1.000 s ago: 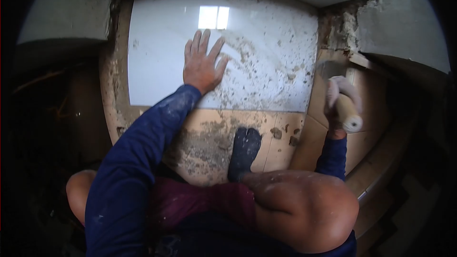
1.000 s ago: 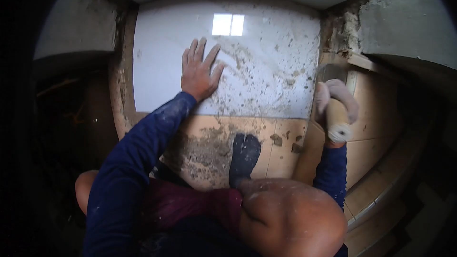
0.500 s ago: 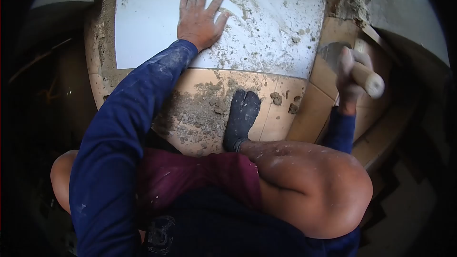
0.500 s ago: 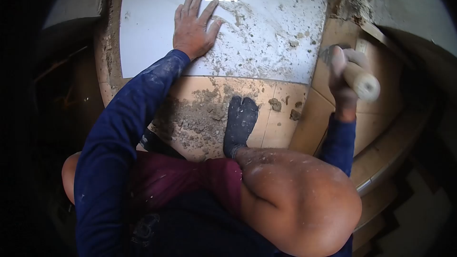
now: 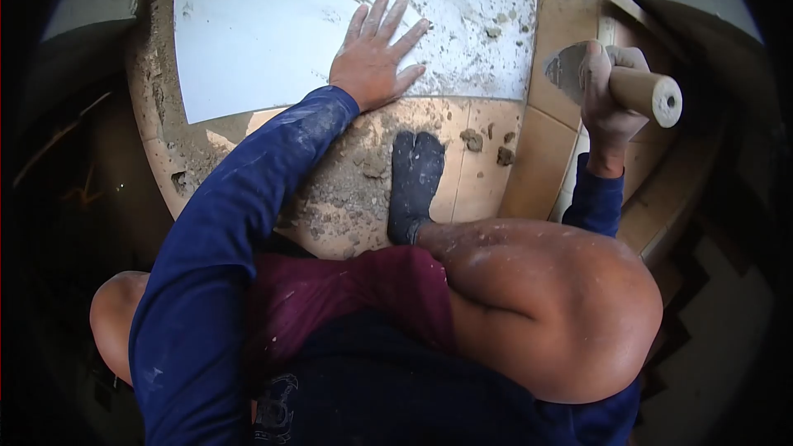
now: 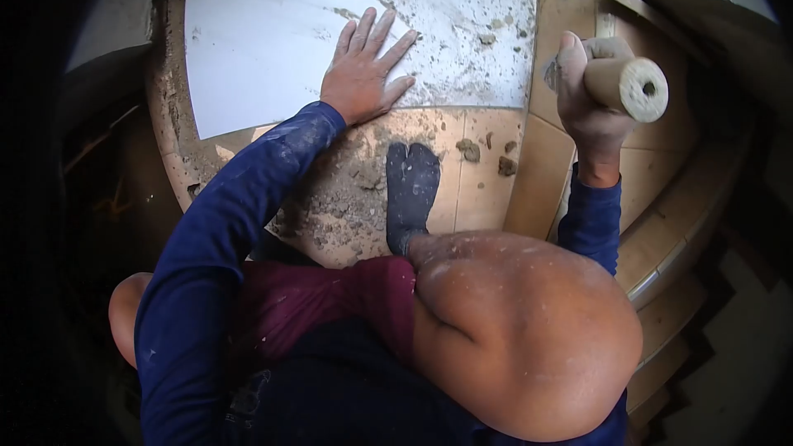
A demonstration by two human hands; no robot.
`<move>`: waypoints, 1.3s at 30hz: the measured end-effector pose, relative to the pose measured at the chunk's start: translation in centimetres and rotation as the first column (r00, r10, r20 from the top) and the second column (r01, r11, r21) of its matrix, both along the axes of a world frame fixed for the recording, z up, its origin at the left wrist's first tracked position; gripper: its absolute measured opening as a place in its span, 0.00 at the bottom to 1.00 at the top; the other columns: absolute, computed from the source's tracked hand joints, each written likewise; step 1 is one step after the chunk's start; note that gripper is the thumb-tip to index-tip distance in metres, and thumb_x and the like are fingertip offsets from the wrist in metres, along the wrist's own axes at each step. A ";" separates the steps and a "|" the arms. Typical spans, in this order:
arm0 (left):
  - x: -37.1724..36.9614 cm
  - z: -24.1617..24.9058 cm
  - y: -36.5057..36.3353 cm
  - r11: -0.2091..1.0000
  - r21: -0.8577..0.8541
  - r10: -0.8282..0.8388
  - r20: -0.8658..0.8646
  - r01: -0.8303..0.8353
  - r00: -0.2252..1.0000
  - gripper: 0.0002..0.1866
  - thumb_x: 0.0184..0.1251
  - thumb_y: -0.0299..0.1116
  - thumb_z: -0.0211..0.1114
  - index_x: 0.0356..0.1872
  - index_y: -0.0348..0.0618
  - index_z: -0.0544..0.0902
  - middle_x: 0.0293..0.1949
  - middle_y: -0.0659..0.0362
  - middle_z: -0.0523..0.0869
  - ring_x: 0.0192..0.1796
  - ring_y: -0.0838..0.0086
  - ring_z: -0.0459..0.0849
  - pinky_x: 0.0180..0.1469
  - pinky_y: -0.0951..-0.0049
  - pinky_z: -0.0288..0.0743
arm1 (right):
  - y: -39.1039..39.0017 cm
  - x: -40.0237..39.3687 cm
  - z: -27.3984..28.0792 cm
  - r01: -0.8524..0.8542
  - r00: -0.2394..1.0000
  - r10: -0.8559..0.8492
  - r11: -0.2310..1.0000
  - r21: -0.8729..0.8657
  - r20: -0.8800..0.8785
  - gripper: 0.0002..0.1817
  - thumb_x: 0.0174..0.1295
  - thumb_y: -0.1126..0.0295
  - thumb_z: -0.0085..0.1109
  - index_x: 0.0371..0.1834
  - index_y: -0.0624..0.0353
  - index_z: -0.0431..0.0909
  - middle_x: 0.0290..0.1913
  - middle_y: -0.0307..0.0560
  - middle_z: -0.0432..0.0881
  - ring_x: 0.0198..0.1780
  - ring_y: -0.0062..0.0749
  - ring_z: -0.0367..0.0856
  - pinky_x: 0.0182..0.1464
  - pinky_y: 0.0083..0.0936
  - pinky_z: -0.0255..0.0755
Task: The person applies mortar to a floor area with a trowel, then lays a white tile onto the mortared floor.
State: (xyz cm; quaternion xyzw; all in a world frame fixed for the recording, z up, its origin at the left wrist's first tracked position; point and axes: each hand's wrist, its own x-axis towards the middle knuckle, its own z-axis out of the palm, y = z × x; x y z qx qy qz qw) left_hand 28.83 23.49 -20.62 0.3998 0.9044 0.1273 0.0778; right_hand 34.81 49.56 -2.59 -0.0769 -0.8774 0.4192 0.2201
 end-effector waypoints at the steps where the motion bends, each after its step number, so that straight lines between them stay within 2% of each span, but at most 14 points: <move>1: 0.6 0.1 0.4 1.000 -0.016 -0.014 0.025 0.015 1.000 0.39 0.78 0.66 0.44 0.84 0.66 0.55 0.86 0.49 0.45 0.87 0.53 0.38 0.84 0.47 0.28 | -0.4 0.0 0.6 0.011 1.000 -0.011 0.999 -0.049 -0.011 0.11 0.62 0.76 0.73 0.27 0.58 0.79 0.26 0.37 0.81 0.27 0.18 0.79 0.31 0.19 0.73; 2: 1.1 0.1 0.8 0.999 -0.028 -0.031 0.044 0.032 0.999 0.39 0.78 0.67 0.45 0.84 0.67 0.55 0.86 0.49 0.45 0.87 0.54 0.38 0.85 0.47 0.28 | 1.0 -1.2 -1.3 -0.087 0.974 0.158 0.923 0.375 -0.162 0.10 0.62 0.78 0.72 0.28 0.58 0.79 0.26 0.35 0.80 0.27 0.16 0.78 0.30 0.19 0.72; 7: 3.6 0.0 3.4 0.986 -0.037 -0.155 0.110 0.160 0.982 0.35 0.80 0.64 0.45 0.83 0.70 0.57 0.86 0.54 0.46 0.87 0.56 0.38 0.85 0.48 0.30 | -0.8 0.3 1.3 0.102 0.994 -0.104 0.987 -0.121 -0.011 0.09 0.70 0.78 0.65 0.31 0.61 0.77 0.22 0.38 0.77 0.21 0.20 0.74 0.26 0.19 0.68; 11: 5.4 -0.4 5.8 0.884 0.253 -0.436 0.150 0.392 0.887 0.32 0.81 0.57 0.49 0.81 0.61 0.64 0.85 0.56 0.54 0.87 0.60 0.44 0.86 0.53 0.35 | -1.4 2.2 1.2 0.244 0.970 -0.239 0.958 -0.151 0.053 0.08 0.70 0.77 0.66 0.33 0.61 0.76 0.26 0.41 0.80 0.24 0.22 0.78 0.30 0.20 0.73; 14: 5.5 1.0 7.3 0.684 0.244 -0.711 0.430 0.687 0.556 0.27 0.80 0.51 0.53 0.74 0.56 0.74 0.81 0.53 0.64 0.86 0.60 0.50 0.86 0.54 0.37 | -2.1 4.2 0.7 0.352 0.936 -0.352 0.935 -0.049 -0.002 0.08 0.70 0.76 0.66 0.36 0.62 0.75 0.27 0.42 0.81 0.26 0.23 0.81 0.32 0.21 0.76; 15: 6.4 0.7 7.1 0.649 0.434 -0.760 0.341 0.624 0.553 0.21 0.79 0.45 0.55 0.66 0.51 0.82 0.69 0.51 0.80 0.77 0.56 0.70 0.81 0.53 0.57 | -2.3 4.7 0.2 0.402 0.911 -0.410 0.907 -0.129 -0.047 0.09 0.65 0.77 0.73 0.35 0.62 0.78 0.24 0.39 0.81 0.26 0.20 0.81 0.32 0.18 0.76; 18: 6.0 4.2 8.6 0.839 0.314 -0.494 0.782 0.444 0.381 0.20 0.76 0.43 0.59 0.59 0.42 0.85 0.57 0.53 0.88 0.62 0.53 0.84 0.68 0.52 0.74 | -3.0 6.2 -0.5 0.472 0.871 -0.491 0.848 -0.239 -0.023 0.09 0.64 0.77 0.73 0.37 0.63 0.78 0.29 0.41 0.83 0.28 0.20 0.82 0.34 0.19 0.77; 19: 7.6 4.0 7.9 0.865 0.479 -0.468 0.659 0.151 0.588 0.22 0.79 0.48 0.58 0.50 0.36 0.86 0.45 0.53 0.91 0.49 0.56 0.89 0.55 0.57 0.81 | -2.9 7.1 -1.4 0.480 0.867 -0.497 0.854 -0.203 -0.042 0.10 0.63 0.77 0.74 0.38 0.63 0.78 0.36 0.45 0.84 0.33 0.20 0.83 0.37 0.18 0.78; 21: 7.5 6.3 8.7 0.942 0.253 -0.248 0.967 -0.221 0.052 0.28 0.80 0.54 0.56 0.53 0.35 0.84 0.47 0.52 0.90 0.49 0.59 0.88 0.56 0.60 0.81 | -4.3 7.8 -0.1 0.444 0.893 -0.447 0.857 -0.262 0.051 0.10 0.66 0.77 0.70 0.45 0.63 0.77 0.41 0.47 0.84 0.38 0.25 0.84 0.45 0.24 0.80; 23: 8.0 10.0 9.5 0.880 -0.201 -0.042 0.870 -0.431 -0.491 0.41 0.79 0.66 0.51 0.66 0.32 0.75 0.55 0.49 0.84 0.52 0.65 0.86 0.58 0.66 0.81 | -4.5 8.8 0.4 0.335 0.940 -0.324 0.936 -0.105 0.111 0.12 0.66 0.76 0.70 0.48 0.63 0.77 0.45 0.48 0.84 0.44 0.31 0.85 0.53 0.30 0.80; 27: 6.9 13.0 7.2 0.838 -0.300 -0.126 0.707 -0.456 -0.696 0.39 0.79 0.69 0.47 0.68 0.41 0.70 0.63 0.53 0.78 0.65 0.70 0.78 0.61 0.64 0.78 | -6.0 11.4 -2.5 0.199 0.954 -0.242 0.953 0.229 0.178 0.08 0.59 0.68 0.70 0.37 0.56 0.80 0.37 0.49 0.82 0.43 0.47 0.82 0.54 0.40 0.72; 30: 3.7 16.3 4.5 0.882 -0.232 -0.075 0.791 -0.411 -0.607 0.55 0.73 0.74 0.50 0.82 0.35 0.52 0.74 0.42 0.66 0.69 0.59 0.75 0.64 0.60 0.79 | -8.1 12.0 -4.9 0.125 0.958 -0.165 0.976 0.176 0.235 0.04 0.64 0.69 0.58 0.33 0.54 0.78 0.33 0.46 0.80 0.39 0.46 0.81 0.46 0.42 0.70; 35: 0.8 20.3 2.6 0.963 0.072 -0.154 0.936 0.259 0.315 0.40 0.77 0.46 0.67 0.80 0.34 0.62 0.57 0.51 0.82 0.49 0.72 0.83 0.54 0.70 0.81 | -11.1 10.7 -7.6 0.075 0.949 -0.169 0.941 0.330 0.266 0.04 0.58 0.69 0.60 0.36 0.53 0.80 0.31 0.43 0.78 0.40 0.42 0.81 0.49 0.40 0.71; 39: 0.4 19.7 1.3 0.971 -0.074 -0.029 0.908 0.228 0.419 0.33 0.79 0.35 0.65 0.79 0.36 0.65 0.38 0.63 0.81 0.33 0.81 0.76 0.38 0.76 0.77 | -10.5 10.7 -8.0 0.203 0.947 -0.285 0.888 0.413 0.147 0.08 0.51 0.63 0.65 0.30 0.53 0.81 0.30 0.45 0.78 0.39 0.42 0.79 0.50 0.42 0.70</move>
